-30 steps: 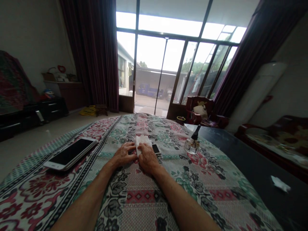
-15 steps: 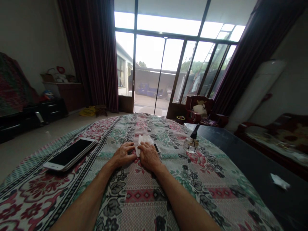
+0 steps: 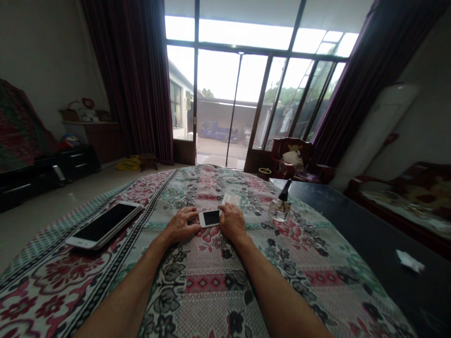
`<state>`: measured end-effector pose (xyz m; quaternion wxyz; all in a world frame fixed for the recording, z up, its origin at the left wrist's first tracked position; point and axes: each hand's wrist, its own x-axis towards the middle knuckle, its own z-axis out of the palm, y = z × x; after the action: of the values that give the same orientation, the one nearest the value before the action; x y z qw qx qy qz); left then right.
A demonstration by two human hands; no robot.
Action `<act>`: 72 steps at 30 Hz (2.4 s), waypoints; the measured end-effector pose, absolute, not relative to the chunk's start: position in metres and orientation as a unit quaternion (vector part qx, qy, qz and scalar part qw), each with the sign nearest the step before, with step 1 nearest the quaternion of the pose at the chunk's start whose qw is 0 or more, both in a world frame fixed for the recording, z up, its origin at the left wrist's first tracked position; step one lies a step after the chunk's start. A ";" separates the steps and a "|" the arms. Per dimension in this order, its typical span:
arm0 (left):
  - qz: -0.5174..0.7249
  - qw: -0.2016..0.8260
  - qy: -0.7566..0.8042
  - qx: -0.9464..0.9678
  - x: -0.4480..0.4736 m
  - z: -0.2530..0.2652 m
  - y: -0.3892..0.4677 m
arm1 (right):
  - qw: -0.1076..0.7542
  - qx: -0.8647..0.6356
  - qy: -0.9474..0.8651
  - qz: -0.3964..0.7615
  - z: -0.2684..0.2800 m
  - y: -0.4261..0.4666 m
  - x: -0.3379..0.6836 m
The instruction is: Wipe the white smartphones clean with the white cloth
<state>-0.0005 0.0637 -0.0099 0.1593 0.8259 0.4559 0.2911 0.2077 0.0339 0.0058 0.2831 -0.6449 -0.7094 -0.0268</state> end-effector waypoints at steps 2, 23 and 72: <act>0.291 0.159 0.454 0.827 0.000 -0.009 0.064 | 0.280 -0.640 -0.715 -0.032 0.006 0.032 0.206; 0.312 0.126 0.429 0.838 0.001 -0.006 0.062 | 0.319 -0.512 -0.796 0.042 0.004 0.018 0.167; 0.332 0.150 0.448 0.816 -0.002 -0.015 0.072 | 0.282 -0.508 -0.814 0.001 0.002 0.018 0.167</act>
<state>-0.0019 0.0716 -0.0148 0.1499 0.8163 0.4480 0.3325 0.1665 0.0176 0.0022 0.2824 -0.5079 -0.8138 0.0010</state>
